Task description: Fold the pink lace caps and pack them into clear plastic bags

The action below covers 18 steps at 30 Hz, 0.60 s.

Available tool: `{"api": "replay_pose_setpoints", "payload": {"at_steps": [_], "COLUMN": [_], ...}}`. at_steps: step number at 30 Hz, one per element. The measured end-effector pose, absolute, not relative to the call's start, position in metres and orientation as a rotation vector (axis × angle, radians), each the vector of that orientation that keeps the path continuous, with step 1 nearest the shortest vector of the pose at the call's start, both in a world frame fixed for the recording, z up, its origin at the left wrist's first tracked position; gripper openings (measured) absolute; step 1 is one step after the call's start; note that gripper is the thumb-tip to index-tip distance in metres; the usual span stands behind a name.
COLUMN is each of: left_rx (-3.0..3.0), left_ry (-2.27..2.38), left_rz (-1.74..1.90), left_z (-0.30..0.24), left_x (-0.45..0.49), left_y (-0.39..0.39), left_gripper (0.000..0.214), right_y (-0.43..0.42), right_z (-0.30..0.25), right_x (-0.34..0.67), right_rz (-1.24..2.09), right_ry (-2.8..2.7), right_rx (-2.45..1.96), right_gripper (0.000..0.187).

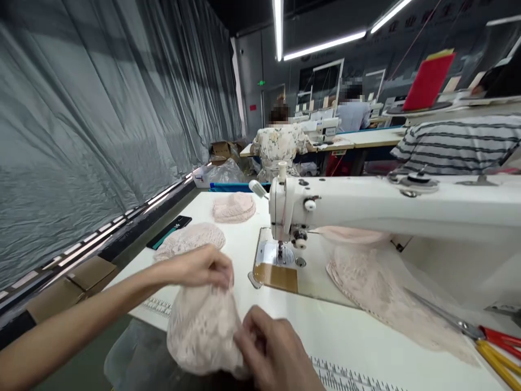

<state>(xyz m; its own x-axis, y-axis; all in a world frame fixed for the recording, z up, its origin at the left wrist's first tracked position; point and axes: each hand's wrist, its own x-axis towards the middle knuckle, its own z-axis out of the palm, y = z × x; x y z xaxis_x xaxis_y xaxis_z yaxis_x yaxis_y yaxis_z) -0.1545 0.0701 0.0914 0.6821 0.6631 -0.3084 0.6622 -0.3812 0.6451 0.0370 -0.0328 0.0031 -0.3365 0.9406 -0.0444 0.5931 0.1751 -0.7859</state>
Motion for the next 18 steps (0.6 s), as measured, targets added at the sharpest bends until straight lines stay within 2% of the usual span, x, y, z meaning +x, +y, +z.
{"api": "replay_pose_setpoints", "payload": {"at_steps": [3, 6, 10, 14, 18], "left_rx": [2.255, 2.343, 2.373, 2.339, 2.346], "left_ry": [1.032, 1.049, 1.01, 0.971, 0.933], "left_rz": [-0.045, -0.138, -0.211, -0.245, -0.298], "left_z": [0.089, 0.066, 0.044, 0.04, 0.041], "left_x": [-0.117, -0.085, -0.071, -0.073, -0.065], "left_y": [0.128, 0.157, 0.167, 0.173, 0.179], "left_gripper": [0.002, 0.01, 0.014, 0.005, 0.001], "right_y": [0.013, 0.038, 0.041, 0.046, 0.057], "right_z": [0.005, -0.008, -0.021, -0.02, -0.019], "right_x": [0.044, 0.062, 0.092, 0.119, 0.132], "right_rz": [0.754, 0.521, 0.42, 0.365, -0.011], "right_ry": [-2.027, -2.071, -2.167, -2.3, -2.495], "right_rx": [-1.589, -1.713, -1.654, -1.381, -0.908], "right_gripper": [0.025, 0.019, 0.022, 0.03, 0.031]}}
